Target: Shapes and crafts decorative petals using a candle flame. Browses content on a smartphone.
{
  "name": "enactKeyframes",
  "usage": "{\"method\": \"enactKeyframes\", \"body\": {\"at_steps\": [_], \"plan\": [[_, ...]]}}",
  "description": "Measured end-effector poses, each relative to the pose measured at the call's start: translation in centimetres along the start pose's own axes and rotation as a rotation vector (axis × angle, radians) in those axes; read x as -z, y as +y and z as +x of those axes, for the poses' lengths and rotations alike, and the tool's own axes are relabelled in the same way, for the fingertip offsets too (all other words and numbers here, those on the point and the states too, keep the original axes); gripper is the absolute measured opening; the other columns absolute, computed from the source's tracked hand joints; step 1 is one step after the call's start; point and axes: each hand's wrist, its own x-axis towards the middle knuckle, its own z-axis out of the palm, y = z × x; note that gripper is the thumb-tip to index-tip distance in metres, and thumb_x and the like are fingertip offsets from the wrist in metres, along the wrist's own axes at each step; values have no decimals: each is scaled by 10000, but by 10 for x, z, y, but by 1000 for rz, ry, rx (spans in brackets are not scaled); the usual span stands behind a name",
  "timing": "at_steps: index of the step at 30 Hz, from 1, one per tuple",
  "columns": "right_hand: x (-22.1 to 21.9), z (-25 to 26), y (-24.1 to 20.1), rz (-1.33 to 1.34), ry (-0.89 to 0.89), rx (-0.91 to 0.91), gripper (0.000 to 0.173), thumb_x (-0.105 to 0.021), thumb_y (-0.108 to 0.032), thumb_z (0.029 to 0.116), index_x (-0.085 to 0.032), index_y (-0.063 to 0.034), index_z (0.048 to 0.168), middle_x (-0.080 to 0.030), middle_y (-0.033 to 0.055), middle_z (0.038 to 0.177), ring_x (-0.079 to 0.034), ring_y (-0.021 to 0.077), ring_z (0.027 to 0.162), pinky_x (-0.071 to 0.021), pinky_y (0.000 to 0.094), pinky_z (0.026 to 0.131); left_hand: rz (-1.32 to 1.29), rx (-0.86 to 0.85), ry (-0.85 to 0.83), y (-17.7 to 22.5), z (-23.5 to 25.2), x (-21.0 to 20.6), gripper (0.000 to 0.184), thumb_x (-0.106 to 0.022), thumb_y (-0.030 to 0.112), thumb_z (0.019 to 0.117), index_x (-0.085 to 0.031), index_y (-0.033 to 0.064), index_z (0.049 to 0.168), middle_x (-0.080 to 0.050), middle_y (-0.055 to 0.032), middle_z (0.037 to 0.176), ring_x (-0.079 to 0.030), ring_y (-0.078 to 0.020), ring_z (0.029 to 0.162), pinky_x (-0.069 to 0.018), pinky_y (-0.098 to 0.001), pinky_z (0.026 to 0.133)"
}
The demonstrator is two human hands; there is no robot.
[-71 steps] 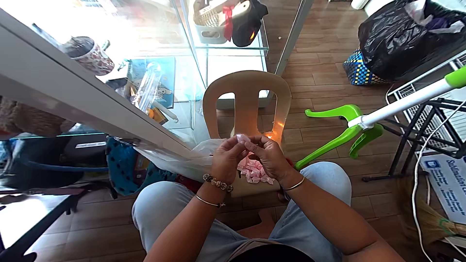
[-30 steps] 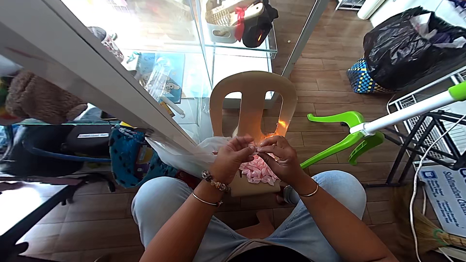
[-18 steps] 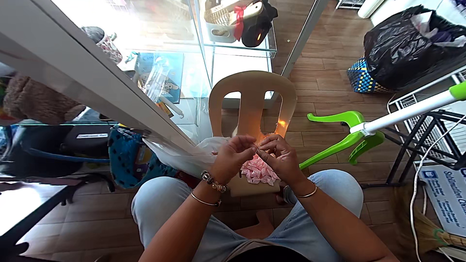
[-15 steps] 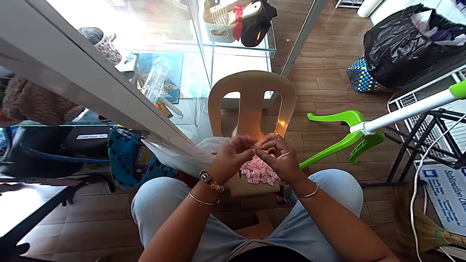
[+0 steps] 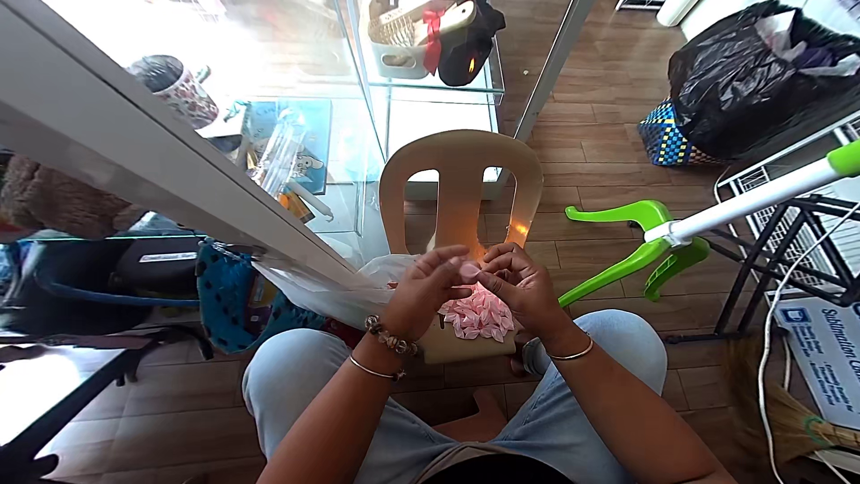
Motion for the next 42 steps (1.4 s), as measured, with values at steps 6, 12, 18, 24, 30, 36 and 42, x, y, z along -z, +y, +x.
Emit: {"method": "enactKeyframes", "body": {"at_steps": [6,12,18,24,30,36,42], "plan": [[-6,4,-1,146,45,-41,32,-722,-74,910,-698,-95,910,-607,15,1158,-621,61,876,-567,212,721,-75,62,38,-7,4,-10,137,-562,-12,1015,-643,49,1108,-714,-58,970,-711,-137,840,-611,-303,788],[-9,6,-2,203,44,-25,49,-718,-46,908,-695,-90,905,-612,22,1149,-631,68,918,-575,218,752,-96,28,55,-7,4,-11,114,-593,-28,993,-669,51,1022,-721,-51,929,-707,-119,803,-610,-280,756],[-8,7,-2,208,24,-8,51,-724,-55,914,-699,-98,907,-614,7,1141,-619,63,967,-564,207,781,-93,-37,28,-9,2,-7,127,-615,-28,979,-698,61,1014,-731,-49,941,-712,-114,815,-610,-277,763],[-11,5,-1,4,41,102,71,-761,-82,889,-700,-81,927,-610,24,1150,-631,49,925,-575,191,750,16,-105,62,-14,2,-13,167,-494,-8,1034,-628,92,1046,-710,-8,917,-700,-93,793,-607,-274,750],[-11,8,4,-288,57,451,152,-730,-135,935,-708,-55,1062,-587,58,1163,-590,95,1093,-537,227,919,-21,-80,74,-13,2,-13,171,-462,12,1050,-615,89,1053,-703,-20,910,-692,-95,776,-598,-266,739],[-11,8,6,-367,74,511,92,-718,-123,943,-746,-66,1009,-581,68,1157,-572,89,1045,-512,218,905,-18,-82,83,-12,1,-12,182,-465,-5,1042,-617,94,1047,-702,-10,892,-692,-95,769,-600,-270,737],[-12,7,11,-524,133,613,89,-716,-112,935,-783,-86,988,-610,120,1160,-584,167,1078,-511,279,921,-40,-52,127,-11,2,-14,169,-484,-8,1044,-632,72,1060,-706,-29,891,-692,-103,763,-598,-266,729]]}}
